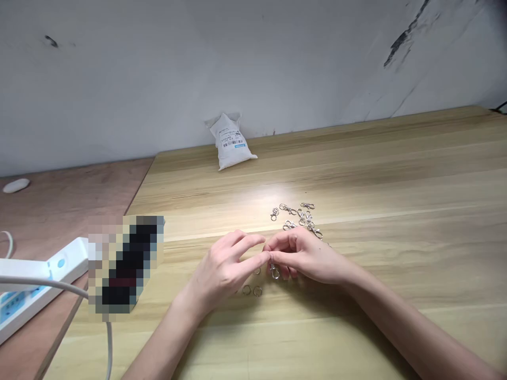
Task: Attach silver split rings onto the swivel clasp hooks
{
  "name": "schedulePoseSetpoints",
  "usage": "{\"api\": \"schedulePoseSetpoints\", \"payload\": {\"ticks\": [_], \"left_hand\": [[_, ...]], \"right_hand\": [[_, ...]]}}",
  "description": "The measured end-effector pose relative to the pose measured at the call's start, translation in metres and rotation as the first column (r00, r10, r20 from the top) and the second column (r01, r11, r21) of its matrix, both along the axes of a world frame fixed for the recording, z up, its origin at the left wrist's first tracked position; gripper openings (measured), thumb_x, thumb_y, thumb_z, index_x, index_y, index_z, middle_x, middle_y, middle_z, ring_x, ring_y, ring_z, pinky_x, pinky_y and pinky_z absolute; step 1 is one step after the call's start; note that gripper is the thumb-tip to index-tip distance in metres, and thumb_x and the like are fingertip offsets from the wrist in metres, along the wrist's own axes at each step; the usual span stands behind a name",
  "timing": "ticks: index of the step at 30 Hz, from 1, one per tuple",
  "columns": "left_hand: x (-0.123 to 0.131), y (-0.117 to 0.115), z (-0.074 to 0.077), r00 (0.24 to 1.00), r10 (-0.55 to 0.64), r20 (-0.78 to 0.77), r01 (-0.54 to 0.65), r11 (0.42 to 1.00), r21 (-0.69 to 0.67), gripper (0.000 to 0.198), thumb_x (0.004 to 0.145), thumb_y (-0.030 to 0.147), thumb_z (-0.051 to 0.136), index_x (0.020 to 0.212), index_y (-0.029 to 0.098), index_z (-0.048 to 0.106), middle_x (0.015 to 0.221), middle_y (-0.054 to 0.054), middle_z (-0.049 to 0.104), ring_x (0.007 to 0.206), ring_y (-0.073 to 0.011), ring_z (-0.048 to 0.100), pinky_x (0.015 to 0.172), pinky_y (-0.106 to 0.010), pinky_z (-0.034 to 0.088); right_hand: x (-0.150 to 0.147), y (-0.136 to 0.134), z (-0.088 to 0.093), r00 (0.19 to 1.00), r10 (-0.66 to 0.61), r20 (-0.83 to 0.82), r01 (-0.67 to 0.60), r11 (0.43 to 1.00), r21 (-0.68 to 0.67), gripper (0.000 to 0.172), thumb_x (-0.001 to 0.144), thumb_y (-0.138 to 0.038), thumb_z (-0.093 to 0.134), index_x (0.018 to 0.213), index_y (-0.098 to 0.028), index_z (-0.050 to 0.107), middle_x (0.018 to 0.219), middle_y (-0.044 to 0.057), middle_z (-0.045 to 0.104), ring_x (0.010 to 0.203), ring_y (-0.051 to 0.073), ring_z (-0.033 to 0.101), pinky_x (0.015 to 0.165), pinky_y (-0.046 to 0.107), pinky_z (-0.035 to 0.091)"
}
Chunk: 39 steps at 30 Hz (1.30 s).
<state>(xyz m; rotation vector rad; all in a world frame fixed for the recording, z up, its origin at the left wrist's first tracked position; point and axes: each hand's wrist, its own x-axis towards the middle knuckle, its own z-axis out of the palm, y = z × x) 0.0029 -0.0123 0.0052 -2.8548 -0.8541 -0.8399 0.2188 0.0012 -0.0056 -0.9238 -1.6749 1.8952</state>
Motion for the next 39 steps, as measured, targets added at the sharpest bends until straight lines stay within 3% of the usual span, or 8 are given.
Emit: {"api": "schedulePoseSetpoints", "payload": {"ticks": [3, 10, 17, 22, 26, 29, 33, 39], "left_hand": [[0.001, 0.0, 0.001, 1.0, -0.017, -0.004, 0.018, 0.998, 0.062, 0.019, 0.09, 0.008, 0.057, 0.103, 0.017, 0.066, 0.105, -0.01, 0.068, 0.082, -0.0173, 0.057, 0.066, -0.03, 0.05], [0.003, -0.001, -0.003, 0.998, -0.035, 0.057, 0.036, 0.999, -0.024, 0.014, 0.087, 0.007, 0.061, 0.097, 0.016, 0.066, 0.102, -0.008, 0.068, 0.08, -0.0159, 0.056, 0.065, -0.028, 0.05], [-0.006, 0.008, -0.014, 0.973, 0.13, 0.193, -0.113, 0.989, -0.093, 0.004, 0.089, 0.013, 0.061, 0.087, 0.016, 0.064, 0.094, -0.006, 0.067, 0.086, -0.0147, 0.063, 0.071, -0.027, 0.054], [-0.007, 0.008, -0.015, 0.968, 0.154, 0.196, -0.132, 0.984, -0.123, 0.002, 0.087, 0.014, 0.065, 0.086, 0.016, 0.063, 0.096, -0.007, 0.066, 0.088, -0.0158, 0.063, 0.073, -0.029, 0.054], [-0.004, 0.006, -0.014, 0.974, 0.143, 0.177, -0.126, 0.986, -0.105, 0.005, 0.085, 0.011, 0.066, 0.085, 0.016, 0.065, 0.099, -0.007, 0.067, 0.091, -0.017, 0.06, 0.074, -0.03, 0.052], [-0.001, 0.005, -0.012, 0.971, 0.174, 0.165, -0.167, 0.985, -0.052, 0.006, 0.085, 0.013, 0.067, 0.083, 0.019, 0.068, 0.103, -0.006, 0.068, 0.1, -0.0205, 0.059, 0.088, -0.039, 0.05], [0.001, 0.004, -0.01, 0.96, 0.219, 0.174, -0.22, 0.975, -0.011, 0.008, 0.083, 0.016, 0.07, 0.078, 0.022, 0.069, 0.114, -0.006, 0.067, 0.119, -0.0253, 0.054, 0.107, -0.054, 0.035], [0.003, 0.003, -0.011, 0.959, 0.234, 0.162, -0.241, 0.97, 0.024, 0.01, 0.084, 0.018, 0.07, 0.076, 0.023, 0.068, 0.122, -0.006, 0.066, 0.126, -0.0253, 0.051, 0.11, -0.055, 0.032]], "right_hand": [[0.001, 0.001, 0.003, 1.0, 0.011, 0.029, -0.009, 0.998, -0.057, 0.019, 0.09, -0.031, 0.06, 0.082, -0.016, 0.069, 0.071, 0.002, 0.068, 0.054, 0.007, 0.057, 0.048, 0.019, 0.044], [0.006, 0.001, 0.005, 0.997, 0.047, 0.063, -0.037, 0.987, -0.155, 0.023, 0.091, -0.037, 0.059, 0.086, -0.017, 0.069, 0.08, 0.005, 0.071, 0.061, 0.013, 0.069, 0.046, 0.019, 0.045], [-0.004, -0.003, -0.002, 0.981, -0.195, 0.005, 0.192, 0.965, -0.179, 0.027, 0.085, -0.042, 0.068, 0.092, -0.016, 0.065, 0.082, 0.009, 0.074, 0.068, 0.018, 0.072, 0.052, 0.023, 0.053], [-0.01, -0.005, -0.004, 0.946, -0.322, -0.05, 0.319, 0.946, -0.047, 0.025, 0.081, -0.039, 0.073, 0.081, -0.016, 0.064, 0.071, 0.004, 0.07, 0.06, 0.014, 0.066, 0.054, 0.026, 0.053], [-0.012, -0.006, -0.008, 0.93, -0.369, -0.006, 0.365, 0.92, 0.144, 0.021, 0.083, -0.036, 0.069, 0.08, -0.016, 0.066, 0.07, 0.001, 0.066, 0.055, 0.011, 0.061, 0.053, 0.025, 0.049], [-0.014, -0.007, -0.009, 0.921, -0.388, 0.023, 0.37, 0.894, 0.251, 0.018, 0.087, -0.033, 0.066, 0.081, -0.017, 0.067, 0.065, -0.001, 0.064, 0.053, 0.01, 0.059, 0.053, 0.024, 0.046], [-0.016, -0.009, -0.008, 0.925, -0.379, 0.033, 0.349, 0.879, 0.324, 0.017, 0.089, -0.03, 0.063, 0.08, -0.017, 0.068, 0.069, 0.0, 0.065, 0.053, 0.009, 0.059, 0.052, 0.023, 0.044], [-0.016, -0.01, -0.006, 0.907, -0.419, 0.037, 0.354, 0.808, 0.471, 0.016, 0.091, -0.023, 0.059, 0.079, -0.019, 0.07, 0.069, -0.001, 0.064, 0.058, 0.009, 0.054, 0.053, 0.023, 0.039]]}}
